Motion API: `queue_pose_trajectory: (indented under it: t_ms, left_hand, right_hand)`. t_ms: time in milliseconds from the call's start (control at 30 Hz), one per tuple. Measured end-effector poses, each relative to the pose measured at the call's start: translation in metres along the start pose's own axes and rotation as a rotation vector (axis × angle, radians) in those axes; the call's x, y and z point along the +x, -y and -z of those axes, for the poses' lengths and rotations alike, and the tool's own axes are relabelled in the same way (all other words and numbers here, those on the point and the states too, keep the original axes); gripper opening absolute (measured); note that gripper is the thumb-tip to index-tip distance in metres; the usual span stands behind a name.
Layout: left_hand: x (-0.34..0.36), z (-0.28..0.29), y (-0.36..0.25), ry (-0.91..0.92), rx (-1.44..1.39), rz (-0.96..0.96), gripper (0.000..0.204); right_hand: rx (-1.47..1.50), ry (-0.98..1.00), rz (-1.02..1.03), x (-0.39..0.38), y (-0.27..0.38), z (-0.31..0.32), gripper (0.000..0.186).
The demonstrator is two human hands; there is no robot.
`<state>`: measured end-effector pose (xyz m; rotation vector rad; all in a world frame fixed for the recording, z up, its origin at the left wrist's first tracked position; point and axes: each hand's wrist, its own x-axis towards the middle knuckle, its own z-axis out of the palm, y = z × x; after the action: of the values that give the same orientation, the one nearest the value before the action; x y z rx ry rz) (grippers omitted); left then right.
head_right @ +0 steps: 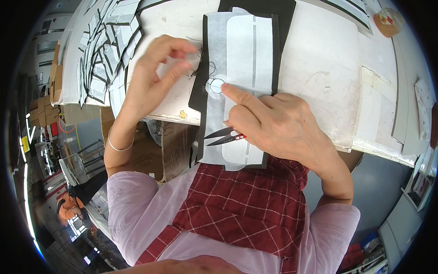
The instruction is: Trim and notch small leather strips using hand snips at a production table.
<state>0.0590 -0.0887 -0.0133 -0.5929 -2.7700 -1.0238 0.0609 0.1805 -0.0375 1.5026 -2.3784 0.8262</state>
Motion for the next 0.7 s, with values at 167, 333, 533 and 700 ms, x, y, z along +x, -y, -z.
queue_pose_trajectory:
  t_ms: [167,333,533,700]
  left_hand:
    - [0.008,-0.015,-0.002,0.161,-0.054,-0.087,0.012]
    - [0.008,0.0,0.005,0.254,-0.056,-0.045,0.011]
    - [-0.003,0.013,0.01,0.341,-0.002,0.071,0.011]
    - [-0.002,-0.003,0.009,0.198,-0.241,-0.028,0.016]
  right_hand:
    - [0.0,-0.026,0.026,0.001,-0.002,-0.001,0.033]
    - [0.002,-0.018,0.017,0.0,-0.002,0.0,0.034]
    - [-0.008,-0.012,0.021,0.0,-0.003,0.0,0.035]
    - [-0.001,-0.025,0.017,0.001,-0.001,0.0,0.034]
